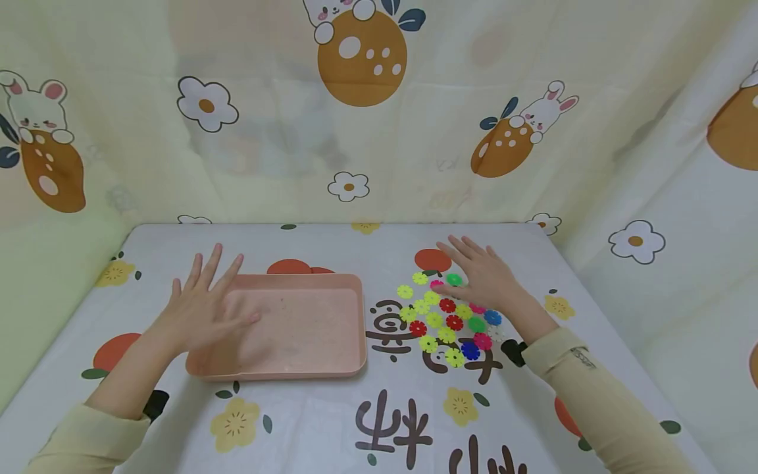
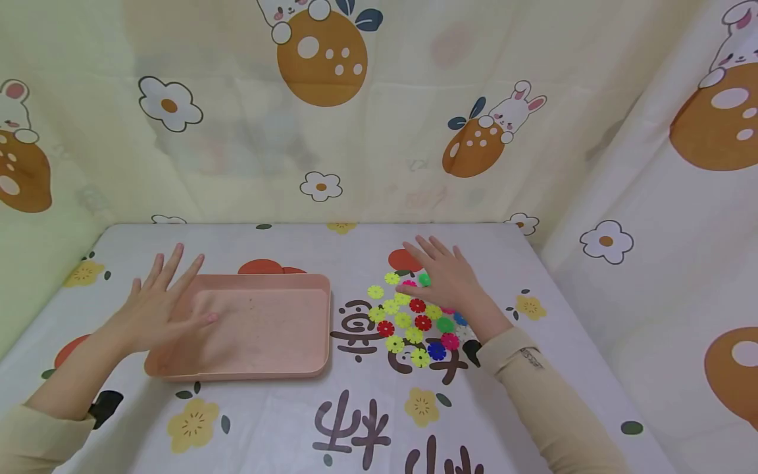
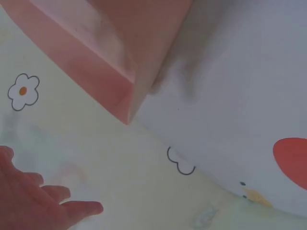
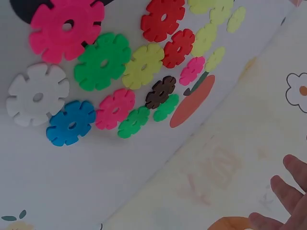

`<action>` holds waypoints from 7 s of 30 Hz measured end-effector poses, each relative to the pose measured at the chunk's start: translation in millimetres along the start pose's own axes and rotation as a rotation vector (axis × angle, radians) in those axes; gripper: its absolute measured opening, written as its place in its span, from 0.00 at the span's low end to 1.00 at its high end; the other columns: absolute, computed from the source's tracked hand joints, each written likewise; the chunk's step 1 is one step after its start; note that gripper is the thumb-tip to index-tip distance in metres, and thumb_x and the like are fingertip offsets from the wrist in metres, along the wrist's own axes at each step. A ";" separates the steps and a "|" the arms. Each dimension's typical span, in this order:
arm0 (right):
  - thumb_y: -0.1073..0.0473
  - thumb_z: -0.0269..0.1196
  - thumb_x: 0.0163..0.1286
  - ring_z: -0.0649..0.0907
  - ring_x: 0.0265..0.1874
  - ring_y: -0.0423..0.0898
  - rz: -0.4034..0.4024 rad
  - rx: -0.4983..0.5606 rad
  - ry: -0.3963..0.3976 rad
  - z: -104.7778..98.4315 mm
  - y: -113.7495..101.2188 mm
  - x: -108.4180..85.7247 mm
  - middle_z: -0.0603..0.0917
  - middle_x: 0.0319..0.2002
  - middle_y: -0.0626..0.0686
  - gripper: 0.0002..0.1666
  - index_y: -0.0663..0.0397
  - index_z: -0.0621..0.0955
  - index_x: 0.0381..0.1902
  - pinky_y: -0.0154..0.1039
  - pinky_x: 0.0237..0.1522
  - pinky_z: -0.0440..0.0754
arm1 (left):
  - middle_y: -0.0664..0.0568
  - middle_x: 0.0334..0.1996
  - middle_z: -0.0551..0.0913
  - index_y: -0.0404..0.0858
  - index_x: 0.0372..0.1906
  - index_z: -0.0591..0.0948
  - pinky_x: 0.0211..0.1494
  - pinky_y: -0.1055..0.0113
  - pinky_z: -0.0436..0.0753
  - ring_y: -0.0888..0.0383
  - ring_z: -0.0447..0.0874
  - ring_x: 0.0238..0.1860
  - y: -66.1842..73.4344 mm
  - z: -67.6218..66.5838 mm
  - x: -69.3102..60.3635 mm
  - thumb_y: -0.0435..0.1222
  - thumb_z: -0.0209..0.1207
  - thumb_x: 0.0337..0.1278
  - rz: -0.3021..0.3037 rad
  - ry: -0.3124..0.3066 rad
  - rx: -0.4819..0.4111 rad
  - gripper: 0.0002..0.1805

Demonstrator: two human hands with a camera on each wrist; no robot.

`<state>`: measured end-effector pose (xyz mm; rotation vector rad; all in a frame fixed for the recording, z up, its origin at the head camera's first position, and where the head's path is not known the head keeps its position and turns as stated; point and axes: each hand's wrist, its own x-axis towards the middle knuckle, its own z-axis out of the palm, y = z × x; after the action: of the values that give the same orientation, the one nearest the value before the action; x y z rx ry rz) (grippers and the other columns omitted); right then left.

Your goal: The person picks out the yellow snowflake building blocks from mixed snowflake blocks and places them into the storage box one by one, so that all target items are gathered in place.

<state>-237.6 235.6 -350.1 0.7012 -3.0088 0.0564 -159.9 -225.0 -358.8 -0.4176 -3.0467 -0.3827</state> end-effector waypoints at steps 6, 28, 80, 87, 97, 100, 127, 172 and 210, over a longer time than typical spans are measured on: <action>0.31 0.56 0.57 0.53 0.67 0.60 0.010 0.049 -0.030 2.2 -0.6 9.0 0.56 0.69 0.59 0.50 0.48 0.57 0.70 0.64 0.62 0.51 | 0.42 0.71 0.27 0.46 0.72 0.38 0.52 0.24 0.44 0.31 0.27 0.67 -4.7 5.2 -4.1 0.66 0.51 0.49 -0.037 -0.026 -0.046 0.54; 0.44 0.62 0.59 0.64 0.62 0.61 0.053 0.193 -0.103 29.7 -0.8 35.3 0.66 0.63 0.62 0.41 0.55 0.64 0.66 0.63 0.62 0.53 | 0.37 0.70 0.28 0.46 0.71 0.33 0.53 0.24 0.44 0.29 0.26 0.66 -21.6 22.8 -19.6 0.60 0.58 0.48 -0.086 -0.103 -0.267 0.58; 0.52 0.65 0.59 0.77 0.48 0.54 0.249 0.115 -0.216 63.5 -16.3 67.8 0.80 0.49 0.55 0.24 0.58 0.79 0.51 0.56 0.50 0.73 | 0.37 0.69 0.27 0.45 0.71 0.31 0.52 0.30 0.59 0.31 0.36 0.66 -30.5 54.8 -34.5 0.55 0.71 0.30 -0.063 -0.131 -0.463 0.70; 0.52 0.66 0.58 0.79 0.43 0.52 0.254 0.115 -0.216 62.6 -17.0 67.0 0.82 0.45 0.54 0.22 0.58 0.80 0.47 0.53 0.45 0.76 | 0.36 0.69 0.27 0.44 0.71 0.32 0.52 0.29 0.59 0.31 0.36 0.66 -29.5 55.5 -34.1 0.55 0.71 0.30 -0.054 -0.127 -0.450 0.70; 0.52 0.66 0.57 0.77 0.34 0.49 0.257 0.187 -0.222 55.9 -14.7 61.2 0.81 0.39 0.55 0.21 0.61 0.79 0.43 0.46 0.41 0.78 | 0.36 0.69 0.27 0.43 0.71 0.33 0.52 0.30 0.60 0.31 0.36 0.66 -27.7 55.6 -34.0 0.54 0.71 0.30 -0.057 -0.124 -0.432 0.70; 0.52 0.67 0.57 0.76 0.34 0.49 0.253 0.215 -0.220 54.4 -13.9 59.8 0.80 0.39 0.55 0.21 0.61 0.78 0.44 0.45 0.41 0.78 | 0.36 0.69 0.27 0.42 0.71 0.33 0.51 0.30 0.60 0.31 0.36 0.66 -28.3 56.2 -33.9 0.54 0.71 0.30 -0.056 -0.123 -0.432 0.70; 0.53 0.69 0.54 0.80 0.39 0.49 -0.014 0.268 -0.124 22.5 -60.4 60.0 0.82 0.38 0.53 0.21 0.58 0.80 0.43 0.42 0.43 0.79 | 0.35 0.69 0.27 0.40 0.71 0.33 0.51 0.30 0.60 0.31 0.36 0.66 -23.0 52.6 -34.5 0.54 0.71 0.29 -0.046 -0.115 -0.414 0.71; 0.53 0.67 0.54 0.74 0.34 0.39 -0.217 0.287 -0.198 16.8 -198.3 106.2 0.78 0.32 0.41 0.18 0.50 0.81 0.44 0.30 0.36 0.72 | 0.35 0.68 0.27 0.43 0.71 0.34 0.51 0.29 0.59 0.31 0.33 0.66 -25.2 55.9 -34.4 0.54 0.72 0.29 -0.046 -0.114 -0.419 0.70; 0.56 0.68 0.55 0.74 0.28 0.38 -0.103 0.217 -0.256 46.6 -249.8 123.8 0.79 0.28 0.41 0.07 0.48 0.82 0.32 0.29 0.31 0.72 | 0.36 0.68 0.25 0.47 0.71 0.33 0.52 0.29 0.58 0.31 0.33 0.66 -27.1 54.6 -34.6 0.54 0.71 0.31 -0.060 -0.156 -0.421 0.69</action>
<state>-239.9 -45.1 -383.4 0.9490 -3.2350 0.3169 -134.4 -245.7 -420.7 -0.3855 -3.1211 -1.0500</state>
